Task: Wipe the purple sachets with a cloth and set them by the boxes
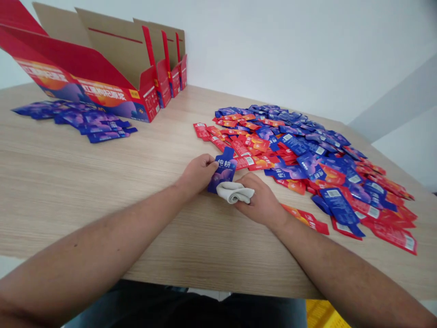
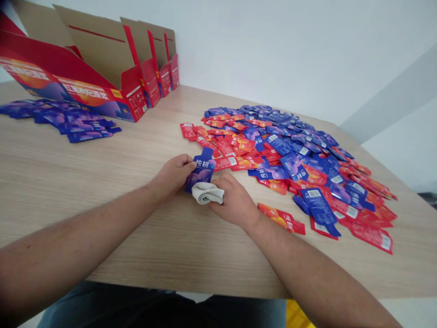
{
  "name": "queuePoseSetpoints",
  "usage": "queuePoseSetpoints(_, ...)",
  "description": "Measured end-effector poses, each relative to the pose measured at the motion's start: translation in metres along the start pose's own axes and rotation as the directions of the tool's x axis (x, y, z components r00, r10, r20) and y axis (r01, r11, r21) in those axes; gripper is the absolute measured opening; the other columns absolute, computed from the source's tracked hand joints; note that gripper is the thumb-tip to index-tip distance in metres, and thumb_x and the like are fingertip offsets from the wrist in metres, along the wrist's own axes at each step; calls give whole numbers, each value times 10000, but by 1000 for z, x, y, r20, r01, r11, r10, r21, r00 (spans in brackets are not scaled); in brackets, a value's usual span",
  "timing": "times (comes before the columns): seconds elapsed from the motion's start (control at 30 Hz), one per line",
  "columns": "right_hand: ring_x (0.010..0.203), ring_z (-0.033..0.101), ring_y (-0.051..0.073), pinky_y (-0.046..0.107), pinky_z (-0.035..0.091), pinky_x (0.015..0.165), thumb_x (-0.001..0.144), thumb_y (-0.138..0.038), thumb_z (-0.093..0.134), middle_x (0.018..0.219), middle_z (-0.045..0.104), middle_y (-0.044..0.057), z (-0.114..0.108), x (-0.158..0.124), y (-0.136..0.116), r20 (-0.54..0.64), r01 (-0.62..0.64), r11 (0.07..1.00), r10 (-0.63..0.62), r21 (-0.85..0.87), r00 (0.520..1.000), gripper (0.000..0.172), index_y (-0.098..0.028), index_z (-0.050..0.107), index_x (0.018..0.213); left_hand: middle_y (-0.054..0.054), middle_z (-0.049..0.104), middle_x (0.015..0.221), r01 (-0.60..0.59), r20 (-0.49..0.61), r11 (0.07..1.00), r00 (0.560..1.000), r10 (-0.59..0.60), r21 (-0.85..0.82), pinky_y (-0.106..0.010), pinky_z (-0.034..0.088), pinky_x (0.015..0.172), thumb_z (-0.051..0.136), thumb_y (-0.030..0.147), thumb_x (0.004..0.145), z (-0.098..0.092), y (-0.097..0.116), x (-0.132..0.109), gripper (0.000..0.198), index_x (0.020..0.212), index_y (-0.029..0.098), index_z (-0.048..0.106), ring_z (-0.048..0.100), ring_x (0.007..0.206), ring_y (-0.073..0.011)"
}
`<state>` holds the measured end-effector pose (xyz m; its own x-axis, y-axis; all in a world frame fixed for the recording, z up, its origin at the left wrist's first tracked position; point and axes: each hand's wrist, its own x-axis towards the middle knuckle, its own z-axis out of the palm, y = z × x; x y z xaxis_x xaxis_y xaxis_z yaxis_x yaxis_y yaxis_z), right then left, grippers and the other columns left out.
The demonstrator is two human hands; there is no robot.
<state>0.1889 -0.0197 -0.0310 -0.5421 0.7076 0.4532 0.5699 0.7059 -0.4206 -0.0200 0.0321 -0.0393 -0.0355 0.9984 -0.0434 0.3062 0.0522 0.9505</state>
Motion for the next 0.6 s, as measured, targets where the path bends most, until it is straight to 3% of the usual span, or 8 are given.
queuePoseSetpoints(0.1, 957, 637, 240, 392, 538, 838, 810, -184, 681, 1011, 693, 72, -9, -1, -1, -30, -2, 998, 0, -69, 1000, 303, -205, 631, 1108, 16, 613, 664, -31, 92, 999, 995, 33, -17, -247, 360, 530, 616, 348, 825, 5, 0, -10, 147, 782, 208, 598, 521, 595, -133)
queuePoseSetpoints(0.27, 1061, 617, 270, 426, 522, 916, 857, -173, 639, 1088, 699, 98, -18, 2, -1, -18, -66, 980, 64, -189, 998, 317, -197, 628, 1173, 16, 599, 654, 56, 279, 980, 960, -1, -191, -236, 365, 526, 684, 240, 734, 8, 4, -19, 112, 745, 197, 581, 509, 568, -121)
queuePoseSetpoints(0.47, 1024, 631, 252, 379, 544, 870, 799, -157, 688, 1107, 686, 90, -12, -1, -11, 236, 39, 992, -10, -119, 972, 380, -219, 647, 1172, 50, 486, 553, 158, 282, 937, 957, -68, -310, -223, 296, 483, 650, 169, 734, 7, 10, -22, 134, 707, 198, 521, 416, 482, -93)
queuePoseSetpoints(0.6, 1081, 616, 278, 416, 533, 920, 830, -168, 660, 1126, 680, 124, -12, 0, -7, 75, -73, 980, 88, -187, 993, 336, -179, 636, 1164, 44, 501, 568, 210, 291, 913, 951, -107, -351, -223, 305, 481, 639, 171, 756, 7, 15, -23, 129, 721, 195, 517, 439, 480, -93)
